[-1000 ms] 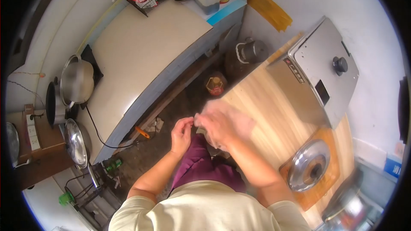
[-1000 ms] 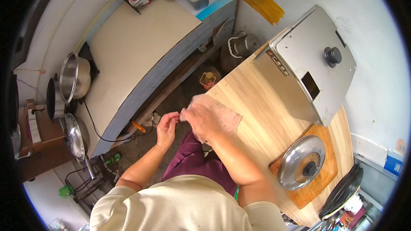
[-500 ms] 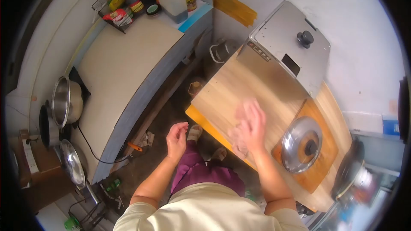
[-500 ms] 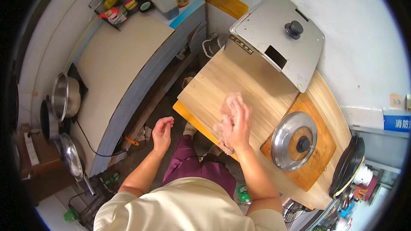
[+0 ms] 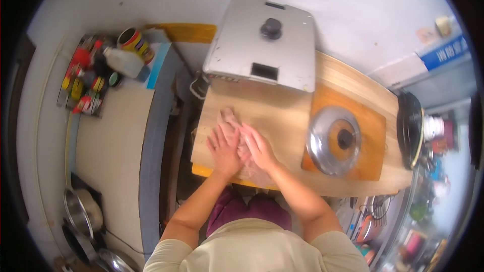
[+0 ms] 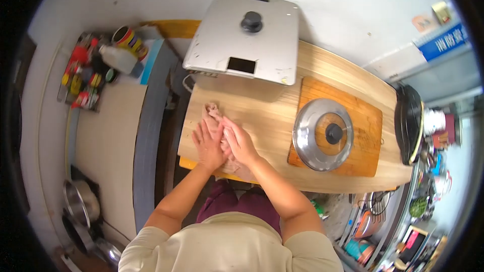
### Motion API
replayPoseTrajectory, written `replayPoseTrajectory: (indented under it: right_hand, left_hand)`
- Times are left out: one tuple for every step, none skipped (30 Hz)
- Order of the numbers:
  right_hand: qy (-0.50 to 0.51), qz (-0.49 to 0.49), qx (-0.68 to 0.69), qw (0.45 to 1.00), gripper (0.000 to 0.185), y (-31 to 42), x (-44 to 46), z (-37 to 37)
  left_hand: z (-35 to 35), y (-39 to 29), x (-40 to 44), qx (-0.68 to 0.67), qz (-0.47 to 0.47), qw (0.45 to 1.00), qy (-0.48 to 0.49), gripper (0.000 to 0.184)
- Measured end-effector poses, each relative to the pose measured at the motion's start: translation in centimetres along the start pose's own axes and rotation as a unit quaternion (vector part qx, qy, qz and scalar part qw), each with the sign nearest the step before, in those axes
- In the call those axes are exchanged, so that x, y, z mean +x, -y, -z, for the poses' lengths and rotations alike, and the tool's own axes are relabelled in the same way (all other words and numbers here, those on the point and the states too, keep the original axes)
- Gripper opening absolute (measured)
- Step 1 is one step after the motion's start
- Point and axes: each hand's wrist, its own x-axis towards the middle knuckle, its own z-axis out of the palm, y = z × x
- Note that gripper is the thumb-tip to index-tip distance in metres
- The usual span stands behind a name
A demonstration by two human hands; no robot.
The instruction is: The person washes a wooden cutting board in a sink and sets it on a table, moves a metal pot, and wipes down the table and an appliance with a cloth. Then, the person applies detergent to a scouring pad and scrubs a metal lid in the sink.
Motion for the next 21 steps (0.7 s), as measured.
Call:
replayPoseTrajectory:
  right_hand:
    - [-0.064, 0.105, -0.160, 0.979, 0.037, -0.5, -1.1, 1.7]
    - [-0.123, 0.197, -0.317, 0.919, 0.035, -0.9, -2.2, 3.8]
    - [-0.175, 0.189, -0.375, 0.891, 0.036, 0.4, -3.3, 6.1]
    - [-0.224, 0.180, -0.430, 0.856, 0.036, 1.6, -4.5, 8.6]
    - [-0.294, 0.164, -0.488, 0.805, 0.037, 1.4, -5.6, 11.5]
    - [-0.360, 0.148, -0.540, 0.746, 0.039, 1.1, -6.5, 14.1]
    - [-0.397, 0.102, -0.576, 0.708, 0.041, 2.3, -7.3, 15.9]
    - [-0.430, 0.055, -0.605, 0.667, 0.043, 3.3, -8.0, 17.3]
    - [-0.433, 0.016, -0.607, 0.666, 0.044, 3.1, -8.6, 18.7]
    - [-0.433, -0.021, -0.607, 0.666, 0.045, 2.6, -9.1, 20.2]
    - [-0.394, -0.015, -0.554, 0.733, 0.045, 1.9, -9.4, 21.6]
    - [-0.386, -0.015, -0.545, 0.744, 0.045, 1.2, -9.5, 22.5]
    - [-0.375, -0.013, -0.537, 0.756, 0.045, 0.5, -9.6, 23.3]
    - [-0.362, -0.009, -0.528, 0.768, 0.046, 0.2, -9.5, 23.8]
    - [-0.349, -0.037, -0.494, 0.796, 0.044, 0.6, -9.5, 24.2]
    - [-0.348, -0.011, -0.502, 0.792, 0.045, 0.3, -9.8, 25.1]
    - [-0.348, 0.015, -0.509, 0.787, 0.046, 0.0, -10.1, 26.1]
    - [-0.349, 0.040, -0.516, 0.782, 0.046, -0.2, -10.4, 27.1]
    - [-0.353, 0.042, -0.502, 0.789, 0.046, 0.1, -10.8, 28.2]
    - [-0.349, 0.041, -0.524, 0.776, 0.046, 1.2, -11.3, 29.0]
    - [-0.345, 0.043, -0.525, 0.777, 0.045, 1.4, -11.7, 30.2]
  left_hand:
    - [-0.8, 1.1, 1.7, -0.011, -0.027, 0.998, -0.052, 0.069]
    - [-1.7, 2.5, 3.7, 0.040, -0.037, 0.993, -0.103, 0.066]
    - [-2.1, 3.8, 5.5, 0.089, -0.046, 0.983, -0.153, 0.064]
    - [-1.3, 4.5, 7.1, 0.062, -0.021, 0.980, -0.190, 0.057]
    - [-0.4, 5.1, 8.5, 0.035, 0.006, 0.973, -0.226, 0.052]
    - [0.1, 5.9, 9.7, 0.046, -0.002, 0.973, -0.228, 0.049]
    - [0.0, 6.1, 10.3, 0.026, -0.013, 0.975, -0.222, 0.050]
    - [-0.2, 5.9, 10.6, 0.008, -0.023, 0.976, -0.217, 0.050]
    - [-0.3, 5.5, 10.5, -0.001, -0.033, 0.975, -0.218, 0.051]
    - [-0.5, 5.2, 10.2, -0.008, -0.040, 0.975, -0.221, 0.051]
    - [-0.5, 4.8, 9.6, -0.016, -0.045, 0.974, -0.223, 0.052]
    - [-0.6, 4.2, 9.0, -0.011, -0.052, 0.975, -0.217, 0.053]
    - [-0.8, 3.4, 8.2, -0.006, -0.057, 0.976, -0.210, 0.054]
    - [-0.9, 2.6, 7.2, -0.001, -0.059, 0.977, -0.204, 0.054]
    - [-0.8, 1.3, 6.2, -0.022, -0.050, 0.981, -0.185, 0.055]
    - [-1.3, -0.1, 5.1, -0.027, -0.066, 0.979, -0.190, 0.057]
    - [-2.0, -1.6, 4.0, -0.031, -0.083, 0.977, -0.195, 0.059]
    - [-2.5, -3.4, 3.2, -0.034, -0.100, 0.974, -0.200, 0.061]
    - [-3.0, -5.4, 2.4, -0.047, -0.115, 0.973, -0.192, 0.063]
    - [-3.4, -7.8, 1.6, -0.060, -0.131, 0.972, -0.184, 0.065]
    - [-3.7, -10.0, 1.1, -0.074, -0.147, 0.971, -0.174, 0.067]
